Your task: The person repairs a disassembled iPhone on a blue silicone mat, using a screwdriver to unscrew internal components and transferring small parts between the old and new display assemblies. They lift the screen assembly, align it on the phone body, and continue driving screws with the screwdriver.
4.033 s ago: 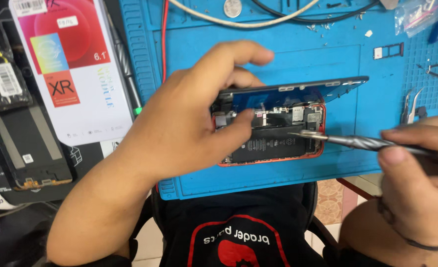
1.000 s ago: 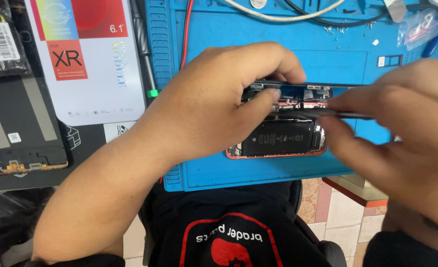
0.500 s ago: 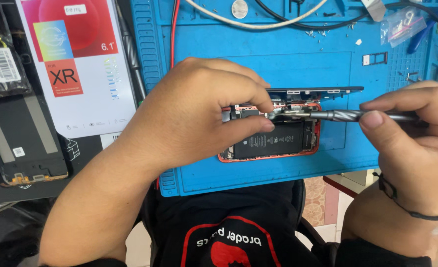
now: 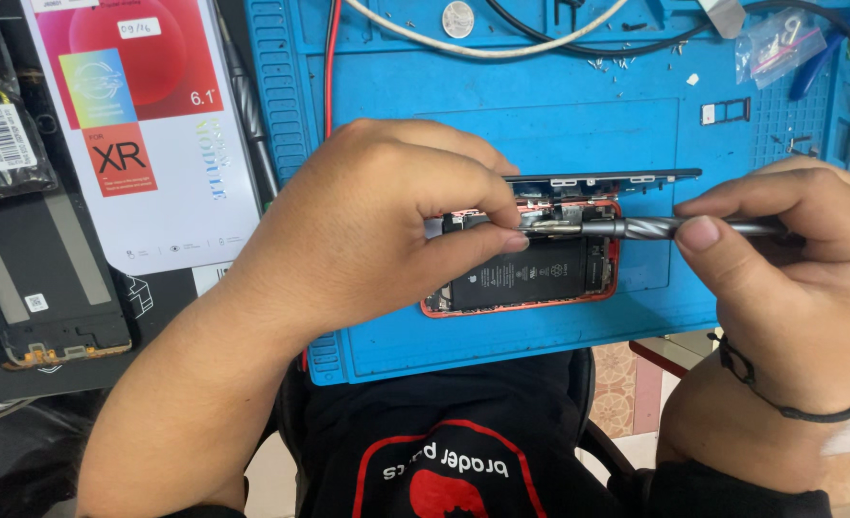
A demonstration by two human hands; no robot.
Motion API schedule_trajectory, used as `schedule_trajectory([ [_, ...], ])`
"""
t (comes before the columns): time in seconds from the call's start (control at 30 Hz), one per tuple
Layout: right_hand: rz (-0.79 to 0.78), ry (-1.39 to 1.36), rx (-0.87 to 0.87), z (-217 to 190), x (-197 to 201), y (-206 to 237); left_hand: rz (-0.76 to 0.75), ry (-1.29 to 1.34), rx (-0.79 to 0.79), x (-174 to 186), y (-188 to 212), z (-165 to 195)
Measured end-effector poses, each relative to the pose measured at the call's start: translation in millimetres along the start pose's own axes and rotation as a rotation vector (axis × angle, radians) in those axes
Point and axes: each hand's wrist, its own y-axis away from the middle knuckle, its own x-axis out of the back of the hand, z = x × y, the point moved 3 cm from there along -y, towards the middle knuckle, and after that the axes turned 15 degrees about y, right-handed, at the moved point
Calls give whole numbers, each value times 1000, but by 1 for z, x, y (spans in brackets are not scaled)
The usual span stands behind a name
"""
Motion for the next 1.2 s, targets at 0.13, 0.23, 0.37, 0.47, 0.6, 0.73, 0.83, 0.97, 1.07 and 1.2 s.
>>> schedule_trajectory([
  [0.13, -3, 0, 8, -1, 0, 0, -2, 113, 119, 0, -1, 1],
  [0.23, 0, 33, 30, -2, 0, 0, 0, 77, 64, 0, -2, 2],
  [0.37, 9, 43, 15, -2, 0, 1, 6, 58, 32, 1, -1, 3],
  [0.47, 1, 24, 12, 0, -1, 0, 6, 48, 20, 1, -1, 3],
  [0.6, -4, 44, 30, 5, 0, 1, 14, 92, 124, 1, 0, 0],
  [0.73, -4, 79, 76, 6, 1, 3, 24, -13, -67, 1, 0, 2],
  [0.83, -34, 163, 94, 3, 4, 2, 25, -17, -5, 1, 2, -3],
  [0.97, -171, 293, 23, -4, 27, -4, 41, -119, -108, 2, 5, -7],
  [1.07, -238, 478, 230, -23, 31, -2, 79, -20, -134, 1, 7, -8],
  [1.2, -259, 707, 566, -51, 18, -18, 101, 44, -102, 1, 5, -7],
])
